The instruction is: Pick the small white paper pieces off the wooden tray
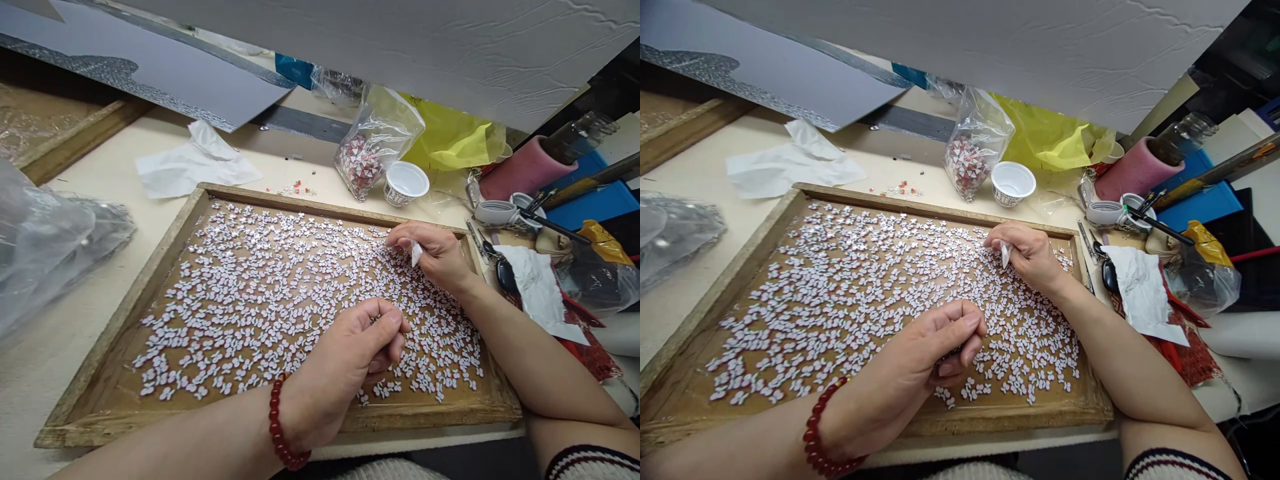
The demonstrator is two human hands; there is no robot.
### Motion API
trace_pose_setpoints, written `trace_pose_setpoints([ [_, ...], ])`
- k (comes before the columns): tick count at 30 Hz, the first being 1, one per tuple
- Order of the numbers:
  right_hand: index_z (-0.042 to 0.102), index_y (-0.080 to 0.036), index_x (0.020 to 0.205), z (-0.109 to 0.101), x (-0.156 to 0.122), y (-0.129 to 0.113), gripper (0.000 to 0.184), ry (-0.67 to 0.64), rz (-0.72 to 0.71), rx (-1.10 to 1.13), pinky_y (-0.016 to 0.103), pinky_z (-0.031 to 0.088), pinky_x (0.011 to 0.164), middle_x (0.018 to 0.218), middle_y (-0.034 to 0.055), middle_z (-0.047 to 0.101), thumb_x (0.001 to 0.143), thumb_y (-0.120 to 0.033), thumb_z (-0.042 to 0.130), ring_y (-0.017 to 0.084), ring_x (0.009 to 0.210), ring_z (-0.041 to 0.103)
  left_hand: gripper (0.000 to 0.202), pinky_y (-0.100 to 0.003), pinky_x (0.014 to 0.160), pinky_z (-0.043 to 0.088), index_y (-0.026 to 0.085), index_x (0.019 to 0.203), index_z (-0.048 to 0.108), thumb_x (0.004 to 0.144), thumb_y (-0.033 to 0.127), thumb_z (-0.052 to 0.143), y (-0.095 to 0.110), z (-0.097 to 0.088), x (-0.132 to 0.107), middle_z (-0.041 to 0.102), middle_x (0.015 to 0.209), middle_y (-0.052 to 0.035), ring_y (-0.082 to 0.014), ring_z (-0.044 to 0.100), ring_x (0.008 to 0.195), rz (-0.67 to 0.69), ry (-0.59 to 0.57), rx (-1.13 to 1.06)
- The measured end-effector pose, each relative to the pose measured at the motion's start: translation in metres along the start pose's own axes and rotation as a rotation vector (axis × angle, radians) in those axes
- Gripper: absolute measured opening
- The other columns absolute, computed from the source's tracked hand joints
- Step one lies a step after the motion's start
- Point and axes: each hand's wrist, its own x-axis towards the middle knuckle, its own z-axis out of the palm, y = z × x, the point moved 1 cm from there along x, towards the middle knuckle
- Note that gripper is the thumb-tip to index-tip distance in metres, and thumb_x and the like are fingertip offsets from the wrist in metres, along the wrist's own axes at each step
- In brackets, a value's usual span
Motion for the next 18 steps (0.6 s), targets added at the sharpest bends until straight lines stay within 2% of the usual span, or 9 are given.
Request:
trace_pose_setpoints([
  [18,0.068,-0.022,0.085,-0.0024,0.0016,-0.008,0.02,0.023,0.027,0.004,0.031,0.054,0.077,0.086,0.0036,0.071,0.093,-0.029,0.051,0.014,0.083,0.065,0.021,-0.028,0.048,0.01,0.016,0.084,0.052,0.091,0.036,0.054,-0.0008,-0.0001,-0.0018,0.047,0.063,0.0053,-0.0052,0.023,0.049,-0.011,0.003,-0.009],
])
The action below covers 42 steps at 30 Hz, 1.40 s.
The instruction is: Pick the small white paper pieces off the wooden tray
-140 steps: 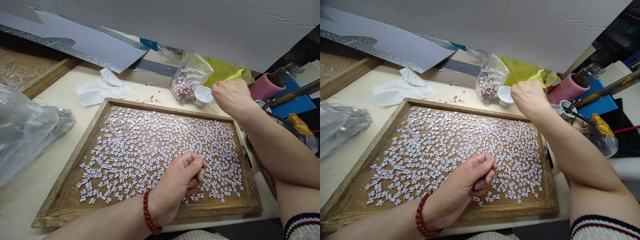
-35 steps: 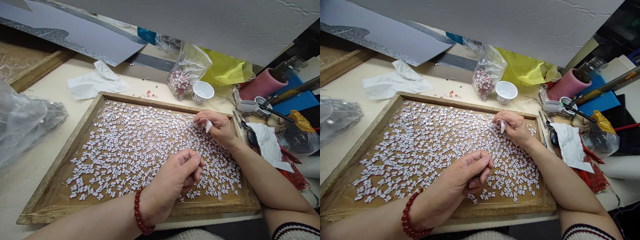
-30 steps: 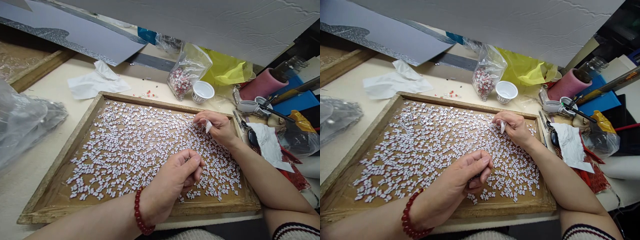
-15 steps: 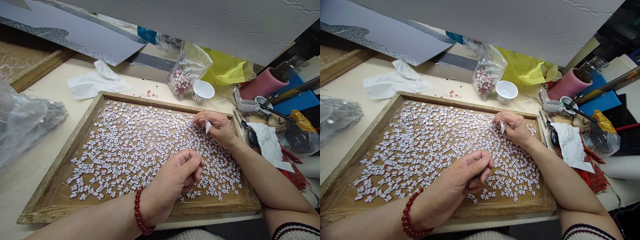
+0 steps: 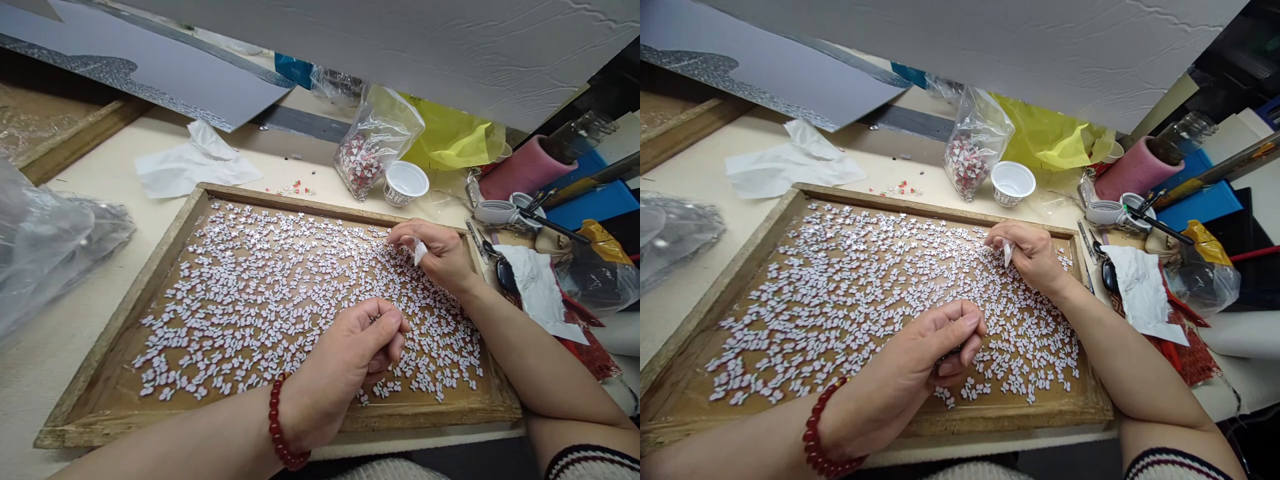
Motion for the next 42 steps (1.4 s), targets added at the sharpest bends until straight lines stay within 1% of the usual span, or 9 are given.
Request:
trace_pose_setpoints([
  [5,0.068,-0.022,0.083,0.0,-0.002,-0.003,0.025,0.165,0.049,0.056,0.031,0.055,0.066,0.083,0.0038,0.067,0.094,-0.036,0.05,0.014,0.072,0.062,0.02,-0.025,0.047,0.013,0.016,0.082,0.051,0.091,0.034,0.053,0.002,0.002,0.0,0.047,0.064,0.0049,-0.0049,0.025,0.049,0.008,0.002,-0.008],
  [9,0.069,-0.026,0.09,-0.006,-0.004,-0.007,0.021,0.332,0.032,0.062,0.031,0.055,0.065,0.089,0.0033,0.067,0.094,-0.031,0.049,0.015,0.074,0.063,0.02,-0.023,0.047,0.017,0.016,0.083,0.05,0.09,0.033,0.057,0.002,0.002,0.0,0.051,0.069,0.0036,-0.0048,0.028,0.051,0.026,-0.024,-0.04],
  [13,0.068,-0.03,0.103,-0.028,-0.004,-0.021,0.021,0.382,-0.09,-0.171,0.036,0.056,0.074,0.098,0.0012,0.069,0.091,-0.021,0.054,0.019,0.083,0.065,0.017,-0.022,0.045,0.015,0.016,0.085,0.05,0.09,0.03,0.058,0.0,0.001,0.0,0.054,0.071,0.0035,-0.0033,0.024,0.047,0.014,-0.037,-0.063],
  [18,0.065,-0.026,0.102,-0.061,0.006,-0.029,0.022,0.248,-0.157,-0.655,0.04,0.051,0.081,0.096,0.0058,0.069,0.089,-0.014,0.051,0.024,0.092,0.065,0.024,-0.021,0.043,0.01,0.016,0.079,0.05,0.091,0.036,0.055,-0.001,0.0,0.001,0.048,0.057,0.0068,-0.0028,0.02,0.043,0.014,-0.057,-0.1],
  [22,0.064,-0.022,0.09,-0.071,0.032,-0.008,0.02,0.135,-0.113,-0.805,0.041,0.049,0.076,0.088,0.0084,0.066,0.087,-0.012,0.047,0.024,0.086,0.061,0.032,-0.022,0.042,0.009,0.016,0.074,0.052,0.091,0.043,0.053,-0.002,-0.002,0.001,0.042,0.051,0.0076,-0.004,0.019,0.041,0.015,-0.049,-0.063],
  [27,0.056,-0.018,0.063,-0.058,0.081,0.032,0.029,0.113,-0.011,-0.884,0.041,0.045,0.073,0.068,0.0083,0.057,0.085,-0.005,0.044,0.022,0.078,0.056,0.036,-0.024,0.043,0.008,0.016,0.069,0.054,0.089,0.046,0.056,-0.001,-0.001,0.002,0.038,0.049,0.0078,-0.0048,0.018,0.042,0.039,-0.051,-0.007],
  [33,0.057,-0.016,0.058,-0.034,0.105,0.056,0.032,-0.009,-0.007,-0.982,0.041,0.044,0.07,0.065,0.0124,0.06,0.087,-0.01,0.045,0.024,0.074,0.059,0.029,-0.023,0.044,0.011,0.013,0.077,0.06,0.087,0.039,0.06,0.0,0.0,0.001,0.045,0.063,0.0047,-0.0034,0.024,0.045,0.063,-0.058,0.005],
  [37,0.059,-0.016,0.062,-0.035,0.096,0.046,0.032,-0.043,-0.011,-0.993,0.041,0.043,0.071,0.067,0.0131,0.061,0.088,-0.009,0.042,0.024,0.073,0.06,0.019,-0.022,0.045,0.012,0.011,0.089,0.063,0.088,0.03,0.06,0.001,0.001,0.0,0.05,0.072,0.0028,-0.0026,0.024,0.047,0.078,-0.078,-0.011],
  [42,0.065,-0.017,0.083,-0.038,0.054,-0.008,0.016,0.009,-0.103,-0.812,0.042,0.045,0.074,0.085,0.012,0.066,0.091,-0.022,0.05,0.024,0.081,0.061,0.016,-0.021,0.045,0.014,0.014,0.092,0.056,0.087,0.027,0.063,0.001,0.001,0.0,0.052,0.071,0.0033,-0.0026,0.027,0.047,0.071,-0.082,-0.074],
])
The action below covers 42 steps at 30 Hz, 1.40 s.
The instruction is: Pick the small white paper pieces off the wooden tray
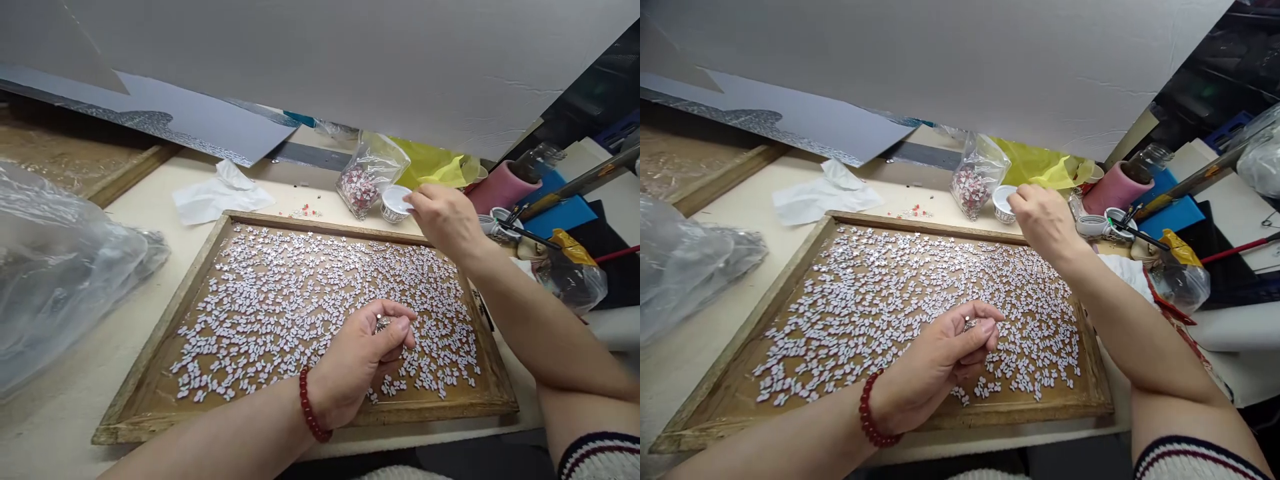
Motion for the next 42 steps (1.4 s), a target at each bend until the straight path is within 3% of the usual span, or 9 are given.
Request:
trace_pose_setpoints([
  [5,0.061,-0.019,0.091,-0.029,-0.055,-0.058,0.003,0.01,-0.221,0.518,0.03,0.051,0.07,0.081,0.0049,0.066,0.088,-0.02,0.058,0.016,0.078,0.062,0.025,-0.019,0.043,0.014,0.017,0.078,0.047,0.089,0.037,0.059,-0.002,-0.001,0.003,0.046,0.06,0.0064,-0.0031,0.02,0.044,0.009,0.032,-0.054],
  [10,0.057,-0.017,0.097,-0.021,-0.081,-0.084,0.013,0.015,-0.256,0.74,0.031,0.051,0.074,0.085,0.006,0.063,0.086,-0.02,0.062,0.016,0.082,0.059,0.031,-0.019,0.042,0.013,0.018,0.075,0.045,0.09,0.044,0.056,-0.007,-0.005,0.006,0.039,0.056,0.0083,-0.0046,0.02,0.045,0.03,0.095,-0.024],
  [17,0.05,-0.015,0.1,-0.009,-0.09,-0.089,0.023,0.04,-0.208,0.787,0.031,0.049,0.073,0.087,0.0048,0.058,0.082,-0.017,0.064,0.015,0.082,0.055,0.029,-0.02,0.043,0.012,0.018,0.078,0.046,0.089,0.043,0.056,-0.008,-0.004,0.003,0.035,0.052,0.0092,-0.0045,0.019,0.044,0.072,0.138,-0.002],
  [28,0.055,-0.016,0.089,0.003,-0.092,-0.084,0.006,0.044,-0.194,0.856,0.026,0.049,0.076,0.091,0.0062,0.057,0.086,-0.012,0.059,0.014,0.09,0.056,0.024,-0.019,0.043,0.013,0.019,0.084,0.045,0.086,0.036,0.062,-0.008,-0.005,0.004,0.041,0.055,0.0086,-0.0049,0.02,0.045,0.138,0.17,0.027],
  [37,0.057,-0.014,0.085,-0.015,-0.093,-0.082,0.005,-0.086,-0.205,0.804,0.029,0.052,0.078,0.093,0.0087,0.058,0.087,-0.01,0.054,0.015,0.091,0.056,0.02,-0.016,0.045,0.02,0.017,0.082,0.046,0.091,0.032,0.057,-0.01,-0.005,0.003,0.044,0.057,0.0067,-0.0042,0.025,0.047,0.101,0.14,0.001],
  [42,0.053,-0.013,0.082,-0.016,-0.091,-0.084,0.01,-0.042,-0.169,0.796,0.031,0.052,0.078,0.096,0.0114,0.057,0.088,-0.007,0.049,0.017,0.093,0.055,0.024,-0.015,0.047,0.025,0.015,0.081,0.05,0.094,0.035,0.051,-0.006,-0.003,0.003,0.046,0.064,0.0039,-0.0047,0.03,0.051,0.077,0.141,-0.037],
])
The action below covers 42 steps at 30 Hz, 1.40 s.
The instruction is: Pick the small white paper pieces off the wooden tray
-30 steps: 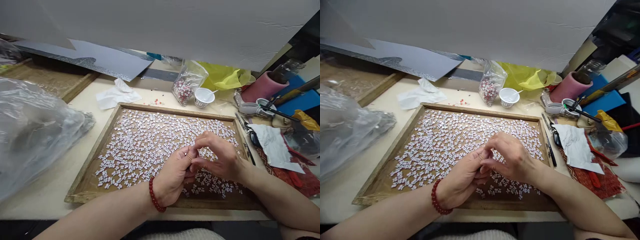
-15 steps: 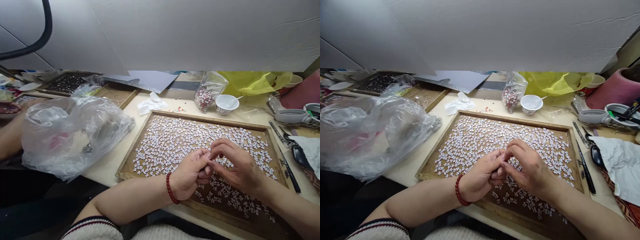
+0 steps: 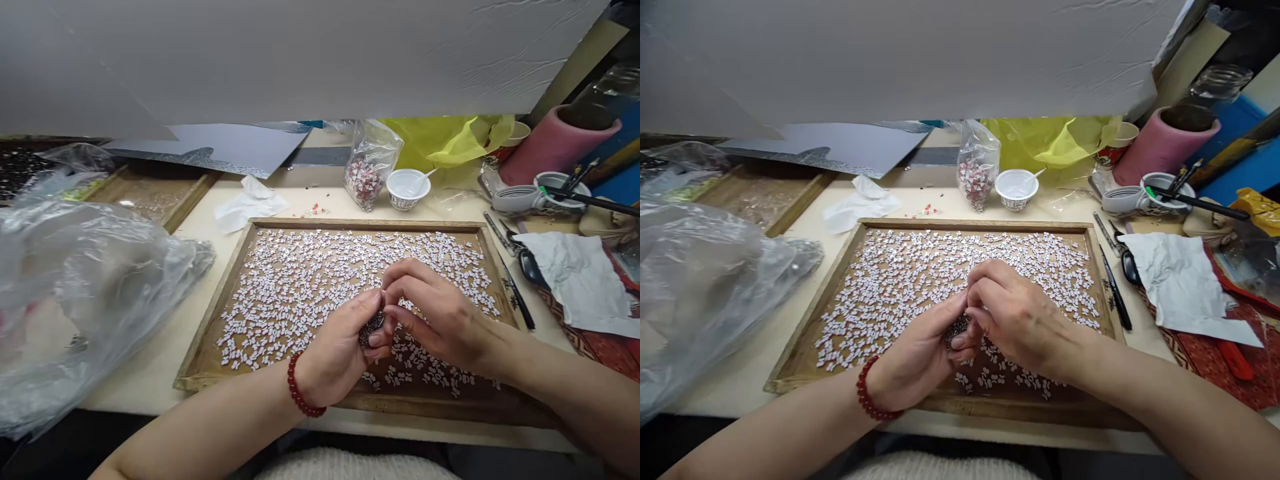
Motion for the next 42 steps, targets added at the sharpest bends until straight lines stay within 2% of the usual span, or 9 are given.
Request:
trace_pose_setpoints([
  [7,0.049,-0.015,0.086,0.0,0.003,0.006,0.006,0.095,0.012,0.015,0.031,0.05,0.08,0.091,0.0091,0.055,0.091,-0.012,0.048,0.016,0.094,0.053,0.018,-0.016,0.046,0.022,0.014,0.08,0.053,0.09,0.027,0.06,0.005,0.0,-0.001,0.047,0.069,0.0034,-0.0041,0.025,0.052,0.017,-0.009,0.027],
  [13,0.053,-0.016,0.089,-0.01,0.005,0.01,0.002,-0.049,0.065,0.152,0.028,0.049,0.075,0.086,0.0053,0.059,0.089,-0.014,0.054,0.014,0.086,0.055,0.018,-0.017,0.047,0.023,0.014,0.08,0.052,0.091,0.026,0.059,0.006,0.001,-0.001,0.045,0.066,0.0047,-0.0051,0.024,0.052,-0.01,0.009,0.006],
  [17,0.055,-0.017,0.09,-0.018,0.007,0.007,0.006,-0.12,0.07,0.149,0.029,0.049,0.079,0.088,0.0048,0.06,0.088,-0.012,0.053,0.014,0.087,0.056,0.02,-0.017,0.047,0.022,0.015,0.079,0.05,0.091,0.029,0.059,0.007,0.003,-0.003,0.045,0.065,0.0051,-0.0049,0.022,0.051,-0.035,0.016,0.007],
  [20,0.053,-0.019,0.088,-0.024,0.011,0.008,0.007,-0.127,0.084,0.133,0.028,0.05,0.077,0.085,0.0035,0.06,0.089,-0.012,0.051,0.013,0.085,0.057,0.022,-0.017,0.045,0.02,0.015,0.077,0.051,0.091,0.03,0.059,0.007,0.003,-0.002,0.047,0.066,0.0047,-0.0042,0.021,0.049,-0.039,0.02,-0.013],
  [24,0.054,-0.021,0.085,-0.033,0.018,0.025,0.006,0.024,0.192,-0.036,0.029,0.05,0.071,0.083,0.0028,0.061,0.089,-0.016,0.053,0.013,0.079,0.058,0.023,-0.017,0.043,0.017,0.014,0.075,0.052,0.088,0.03,0.063,0.006,0.002,-0.001,0.047,0.063,0.0048,-0.0043,0.022,0.048,-0.048,0.017,-0.026],
  [27,0.056,-0.02,0.083,-0.03,0.021,0.044,0.007,0.099,0.225,-0.215,0.031,0.049,0.072,0.084,0.0041,0.063,0.086,-0.013,0.055,0.015,0.079,0.059,0.028,-0.018,0.042,0.014,0.014,0.072,0.053,0.086,0.035,0.065,0.005,0.002,-0.002,0.045,0.057,0.0057,-0.004,0.022,0.046,-0.073,-0.03,-0.013],
  [31,0.056,-0.018,0.082,-0.016,0.02,0.061,0.009,0.04,0.182,-0.383,0.036,0.049,0.079,0.087,0.0082,0.064,0.085,-0.011,0.052,0.02,0.088,0.06,0.029,-0.018,0.043,0.015,0.014,0.073,0.056,0.085,0.038,0.065,0.005,0.003,-0.003,0.046,0.056,0.0054,-0.0032,0.023,0.045,-0.076,-0.062,0.0],
  [36,0.056,-0.017,0.084,-0.005,0.018,0.066,0.012,-0.026,0.154,-0.51,0.039,0.046,0.083,0.094,0.011,0.063,0.088,-0.013,0.046,0.023,0.095,0.058,0.018,-0.018,0.043,0.015,0.012,0.082,0.06,0.088,0.029,0.063,0.007,0.005,-0.004,0.056,0.066,0.0018,-0.0021,0.023,0.045,-0.117,-0.047,0.035],
  [42,0.057,-0.018,0.081,-0.006,0.016,0.071,0.009,0.004,0.159,-0.47,0.038,0.047,0.082,0.095,0.0096,0.063,0.085,-0.013,0.051,0.022,0.094,0.059,0.027,-0.019,0.042,0.011,0.015,0.073,0.054,0.087,0.036,0.062,0.006,0.004,-0.004,0.045,0.056,0.0057,-0.0037,0.02,0.044,-0.124,-0.072,0.019],
])
